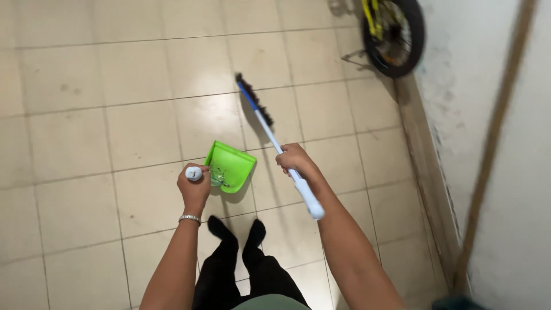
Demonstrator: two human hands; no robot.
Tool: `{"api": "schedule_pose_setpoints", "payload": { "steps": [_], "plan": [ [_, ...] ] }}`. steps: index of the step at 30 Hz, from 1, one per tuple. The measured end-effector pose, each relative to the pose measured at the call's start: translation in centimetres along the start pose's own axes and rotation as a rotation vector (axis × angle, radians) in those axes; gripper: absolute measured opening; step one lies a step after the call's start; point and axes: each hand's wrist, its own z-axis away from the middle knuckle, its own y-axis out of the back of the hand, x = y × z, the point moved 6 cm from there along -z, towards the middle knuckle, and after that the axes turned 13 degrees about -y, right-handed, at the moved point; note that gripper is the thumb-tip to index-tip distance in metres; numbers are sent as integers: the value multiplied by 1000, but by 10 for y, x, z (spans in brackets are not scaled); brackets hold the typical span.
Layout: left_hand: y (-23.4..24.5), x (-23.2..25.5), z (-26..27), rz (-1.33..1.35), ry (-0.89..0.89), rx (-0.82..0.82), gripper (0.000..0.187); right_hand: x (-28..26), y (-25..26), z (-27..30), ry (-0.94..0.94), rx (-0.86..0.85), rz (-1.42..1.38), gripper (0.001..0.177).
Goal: The recorder uses a broom and a dustpan to sweep debris from a tiled floor.
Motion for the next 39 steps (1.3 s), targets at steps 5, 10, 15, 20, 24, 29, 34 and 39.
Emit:
{"api": "schedule_pose_setpoints", "payload": {
  "steps": [5, 10, 15, 20, 24, 29, 34, 39],
  "plan": [
    [72, -27, -24, -9, 97, 183, 14, -56, -77, -58, 103, 83, 228, 49],
    [128, -60, -35, -41, 173, 304, 13, -52, -181, -121, 135, 9, 456, 42],
    [163, -83, -37, 4, 198, 365, 15, -70, -258, -60, 79, -218, 555, 37],
    [169, -80, -46, 23, 193, 289, 15, -188, -218, 85, -19, -232, 671, 54],
    [160, -76, -37, 17, 167, 235, 15, -169, -188, 40, 18, -189, 546, 60],
    [146, -60, -11, -26, 165, 111, 15, -121, -129, 3, 51, 5, 508, 38],
    [137, -52, 37, -50, 164, 79, 15, -26, -84, -59, 45, 144, 724, 16],
    [136, -50, 95, -34, 148, 20, 16, 89, -61, -65, -32, 197, 819, 23]
  ]
}}
